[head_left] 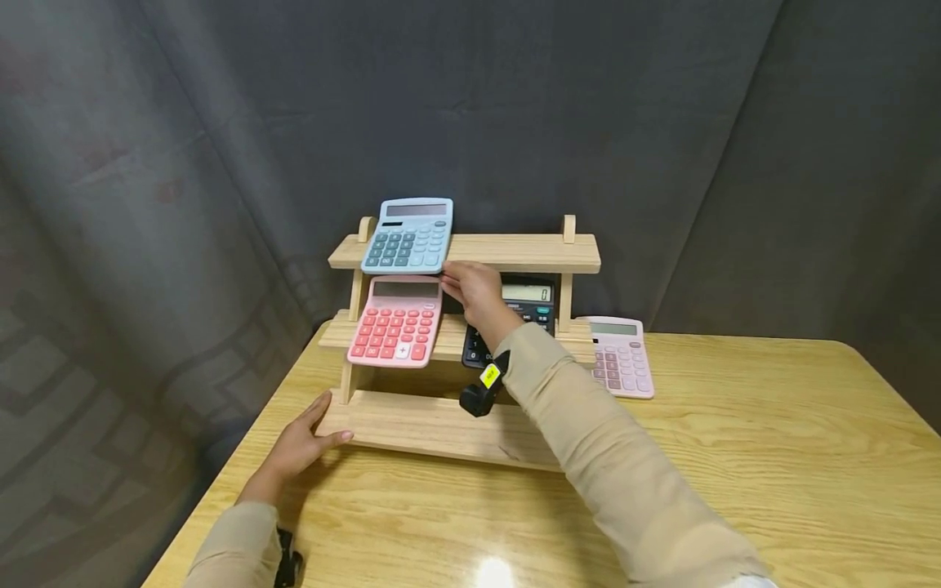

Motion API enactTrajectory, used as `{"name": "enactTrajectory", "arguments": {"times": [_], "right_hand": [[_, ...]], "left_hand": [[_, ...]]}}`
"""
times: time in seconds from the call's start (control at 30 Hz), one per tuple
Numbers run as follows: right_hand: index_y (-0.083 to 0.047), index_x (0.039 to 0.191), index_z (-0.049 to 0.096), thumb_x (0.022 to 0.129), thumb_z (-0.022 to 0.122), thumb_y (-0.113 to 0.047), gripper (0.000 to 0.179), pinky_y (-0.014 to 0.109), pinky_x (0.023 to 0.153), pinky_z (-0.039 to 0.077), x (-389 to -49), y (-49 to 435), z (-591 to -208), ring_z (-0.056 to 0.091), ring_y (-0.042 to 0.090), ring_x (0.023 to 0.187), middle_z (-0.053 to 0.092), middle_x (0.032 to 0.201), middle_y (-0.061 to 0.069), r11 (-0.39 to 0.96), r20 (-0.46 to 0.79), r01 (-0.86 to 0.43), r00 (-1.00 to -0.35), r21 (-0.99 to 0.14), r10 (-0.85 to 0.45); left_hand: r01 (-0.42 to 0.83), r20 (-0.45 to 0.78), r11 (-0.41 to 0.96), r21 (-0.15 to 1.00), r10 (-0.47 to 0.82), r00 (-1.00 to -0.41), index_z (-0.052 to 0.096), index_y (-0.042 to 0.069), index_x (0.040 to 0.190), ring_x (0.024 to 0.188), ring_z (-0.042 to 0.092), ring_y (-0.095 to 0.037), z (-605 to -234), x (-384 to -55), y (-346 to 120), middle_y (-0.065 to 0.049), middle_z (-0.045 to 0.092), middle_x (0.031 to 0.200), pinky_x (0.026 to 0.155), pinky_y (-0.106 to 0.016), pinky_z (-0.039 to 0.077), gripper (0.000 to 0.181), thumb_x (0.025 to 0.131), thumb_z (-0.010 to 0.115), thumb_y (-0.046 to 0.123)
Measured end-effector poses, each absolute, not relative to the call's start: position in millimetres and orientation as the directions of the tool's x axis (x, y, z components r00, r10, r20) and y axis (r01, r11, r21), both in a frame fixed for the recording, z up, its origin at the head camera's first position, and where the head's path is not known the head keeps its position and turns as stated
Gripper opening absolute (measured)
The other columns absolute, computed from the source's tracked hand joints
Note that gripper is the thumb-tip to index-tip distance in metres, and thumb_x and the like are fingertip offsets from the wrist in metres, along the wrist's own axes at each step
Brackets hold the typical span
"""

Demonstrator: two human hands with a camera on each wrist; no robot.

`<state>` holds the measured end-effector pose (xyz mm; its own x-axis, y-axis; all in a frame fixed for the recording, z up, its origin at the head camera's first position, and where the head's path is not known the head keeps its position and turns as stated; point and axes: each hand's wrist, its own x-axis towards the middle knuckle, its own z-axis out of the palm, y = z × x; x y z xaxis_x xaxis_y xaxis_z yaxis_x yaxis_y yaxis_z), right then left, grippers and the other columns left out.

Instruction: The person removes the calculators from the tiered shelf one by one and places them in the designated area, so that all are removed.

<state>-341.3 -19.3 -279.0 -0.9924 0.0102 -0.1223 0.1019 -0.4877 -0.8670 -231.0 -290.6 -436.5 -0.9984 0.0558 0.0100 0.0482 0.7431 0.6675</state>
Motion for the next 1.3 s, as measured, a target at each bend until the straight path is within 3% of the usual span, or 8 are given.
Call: {"name": "enactTrajectory", "arguments": {"times": [0.2,0.47,0.63,0.83,0.93,1.3], "right_hand": [[0.010,0.102,0.057,0.079,0.060,0.000,0.025,0.025,0.071,0.049,-344,-29,-275,0.056,0.016,0.071,0.056,0.077,0.011,-0.494,-0.131,0.090,-0.990,-0.865,0.048],[0.011,0.098,0.056,0.078,0.060,0.003,0.022,0.024,0.065,0.050,-345,-36,-272,0.059,0.020,0.075,0.058,0.086,0.017,-0.492,-0.143,0.061,-0.981,-0.869,0.131],[0.011,0.096,0.055,0.077,0.059,0.004,0.020,0.023,0.063,0.050,-345,-38,-271,0.058,0.019,0.075,0.057,0.084,0.015,-0.510,-0.163,0.061,-0.974,-0.858,0.158],[0.005,0.082,0.053,0.075,0.060,0.007,0.010,0.024,0.063,0.050,-344,-40,-274,0.058,0.018,0.073,0.054,0.080,0.012,-0.547,-0.198,0.076,-0.966,-0.834,0.168],[0.002,0.077,0.050,0.073,0.060,0.011,0.013,0.026,0.064,0.050,-344,-41,-274,0.057,0.019,0.071,0.052,0.079,0.012,-0.581,-0.203,0.074,-0.966,-0.811,0.160],[0.014,0.102,0.054,0.076,0.055,0.013,0.026,0.023,0.062,0.050,-345,-42,-274,0.060,0.024,0.080,0.057,0.092,0.021,-0.633,-0.244,0.137,-0.966,-0.762,0.086]], "left_hand": [[0.039,0.004,0.746,0.665,0.048,-0.999,0.015,-0.001,0.137,0.125,0.011,-0.039,-435,-230,-290,-0.021,0.013,0.140,0.097,-0.051,0.016,0.094,0.072,0.065,0.044],[0.043,0.014,0.743,0.668,0.046,-0.999,0.016,0.000,0.137,0.125,0.011,-0.038,-435,-229,-287,-0.020,0.014,0.140,0.097,-0.051,0.016,0.092,0.072,0.065,0.044],[0.045,0.017,0.739,0.673,0.045,-0.999,0.016,0.000,0.137,0.126,0.011,-0.038,-437,-229,-287,-0.020,0.014,0.140,0.097,-0.051,0.016,0.092,0.072,0.065,0.044],[0.053,0.026,0.737,0.674,0.049,-0.998,0.016,-0.002,0.136,0.125,0.011,-0.038,-438,-227,-287,-0.021,0.014,0.140,0.097,-0.051,0.016,0.092,0.072,0.066,0.042],[0.046,0.025,0.741,0.670,0.040,-0.999,0.017,-0.001,0.137,0.126,0.012,-0.037,-438,-227,-288,-0.020,0.015,0.140,0.098,-0.050,0.017,0.092,0.071,0.066,0.043],[0.050,0.031,0.744,0.666,0.039,-0.999,0.017,-0.002,0.136,0.126,0.012,-0.037,-434,-227,-285,-0.021,0.015,0.139,0.098,-0.049,0.016,0.090,0.073,0.065,0.040]]}}
